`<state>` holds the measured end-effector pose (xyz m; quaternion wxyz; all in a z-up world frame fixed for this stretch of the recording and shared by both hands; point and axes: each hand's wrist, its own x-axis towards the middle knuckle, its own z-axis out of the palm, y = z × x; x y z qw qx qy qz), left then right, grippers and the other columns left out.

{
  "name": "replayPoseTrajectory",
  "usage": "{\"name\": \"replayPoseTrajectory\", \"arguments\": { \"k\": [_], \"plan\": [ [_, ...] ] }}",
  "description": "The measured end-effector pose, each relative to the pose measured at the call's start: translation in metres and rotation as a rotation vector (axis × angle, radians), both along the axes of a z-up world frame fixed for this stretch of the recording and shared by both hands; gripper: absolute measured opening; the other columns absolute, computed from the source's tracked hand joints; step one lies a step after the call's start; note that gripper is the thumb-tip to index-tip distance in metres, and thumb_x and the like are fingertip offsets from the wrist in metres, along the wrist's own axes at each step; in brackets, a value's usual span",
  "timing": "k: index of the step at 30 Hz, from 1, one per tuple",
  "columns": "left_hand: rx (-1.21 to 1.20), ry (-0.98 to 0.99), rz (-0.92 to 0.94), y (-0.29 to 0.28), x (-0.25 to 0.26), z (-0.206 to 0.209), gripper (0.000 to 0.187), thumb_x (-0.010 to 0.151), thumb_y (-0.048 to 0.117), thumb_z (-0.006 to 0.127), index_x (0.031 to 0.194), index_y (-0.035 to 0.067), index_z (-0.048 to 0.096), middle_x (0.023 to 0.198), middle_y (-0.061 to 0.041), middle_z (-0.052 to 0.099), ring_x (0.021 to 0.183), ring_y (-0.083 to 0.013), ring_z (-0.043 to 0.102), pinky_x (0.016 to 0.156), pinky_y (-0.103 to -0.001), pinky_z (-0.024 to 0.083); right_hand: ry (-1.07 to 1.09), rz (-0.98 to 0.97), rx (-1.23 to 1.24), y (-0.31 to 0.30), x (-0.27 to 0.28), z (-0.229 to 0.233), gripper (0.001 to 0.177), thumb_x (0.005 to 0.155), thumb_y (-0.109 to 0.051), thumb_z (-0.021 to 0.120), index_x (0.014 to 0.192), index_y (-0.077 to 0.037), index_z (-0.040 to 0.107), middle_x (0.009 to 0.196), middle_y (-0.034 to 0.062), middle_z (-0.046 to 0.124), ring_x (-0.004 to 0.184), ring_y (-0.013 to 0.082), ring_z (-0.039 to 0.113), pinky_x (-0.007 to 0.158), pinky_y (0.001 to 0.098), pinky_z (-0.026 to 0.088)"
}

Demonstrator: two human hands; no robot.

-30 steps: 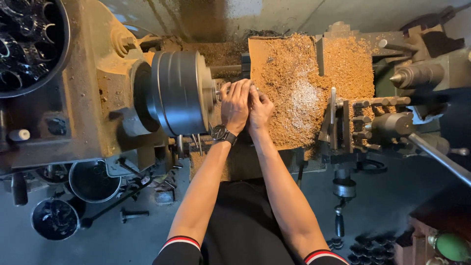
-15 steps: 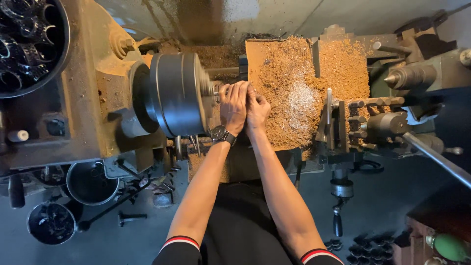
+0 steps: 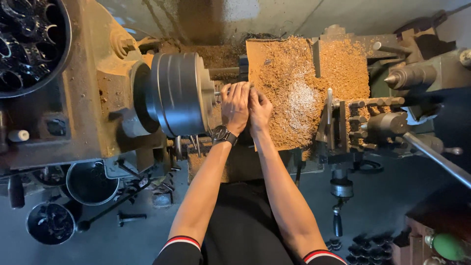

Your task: The person operates a metal lathe, repeatedly placing small metal rings onto a rotating spindle. They then remove the rings and place them into a nearby container. The process is repeated multiple times throughout the video.

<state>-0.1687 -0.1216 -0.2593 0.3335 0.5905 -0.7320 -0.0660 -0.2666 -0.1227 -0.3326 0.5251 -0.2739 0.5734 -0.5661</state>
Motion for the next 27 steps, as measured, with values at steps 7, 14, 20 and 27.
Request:
{"name": "replayPoseTrajectory", "arguments": {
  "k": [7,14,20,27],
  "plan": [
    [-0.054,-0.015,0.009,-0.002,0.0,0.002,0.033,0.103,0.014,0.05,0.133,0.003,0.058,0.125,-0.011,0.064,0.123,-0.025,0.059,0.113,-0.044,0.035,-0.076,-0.022,-0.018,-0.006,0.007,0.012,0.035,0.096,-0.03,0.073,0.105,0.004,0.075,0.09,0.003,0.072,0.074,0.0084,0.058,0.063,0.0239,0.048],
    [-0.043,0.07,0.002,-0.001,-0.002,0.001,0.029,0.102,0.014,0.052,0.128,0.006,0.061,0.121,-0.009,0.065,0.121,-0.0248,0.06,0.112,-0.044,0.037,-0.134,0.009,-0.018,-0.002,-0.001,0.013,0.034,0.097,-0.029,0.072,0.105,0.004,0.073,0.094,0.0061,0.073,0.08,0.0109,0.063,0.07,0.0255,0.053],
    [-0.086,0.046,0.035,-0.004,-0.005,-0.016,0.028,0.106,0.013,0.052,0.132,0.005,0.06,0.124,-0.009,0.065,0.12,-0.0244,0.061,0.111,-0.043,0.038,0.048,0.017,0.018,-0.005,0.003,0.02,0.038,0.098,-0.03,0.072,0.105,0.007,0.074,0.094,0.0098,0.074,0.079,0.0118,0.064,0.07,0.0257,0.054],
    [-0.04,0.066,-0.009,0.001,0.002,0.007,0.029,0.101,0.014,0.052,0.127,0.004,0.06,0.122,-0.01,0.065,0.119,-0.0268,0.061,0.111,-0.045,0.038,-0.167,0.022,-0.03,0.002,0.0,0.008,0.034,0.095,-0.029,0.072,0.106,0.003,0.072,0.091,0.0038,0.072,0.076,0.0093,0.061,0.066,0.0238,0.05]
  ]
}}
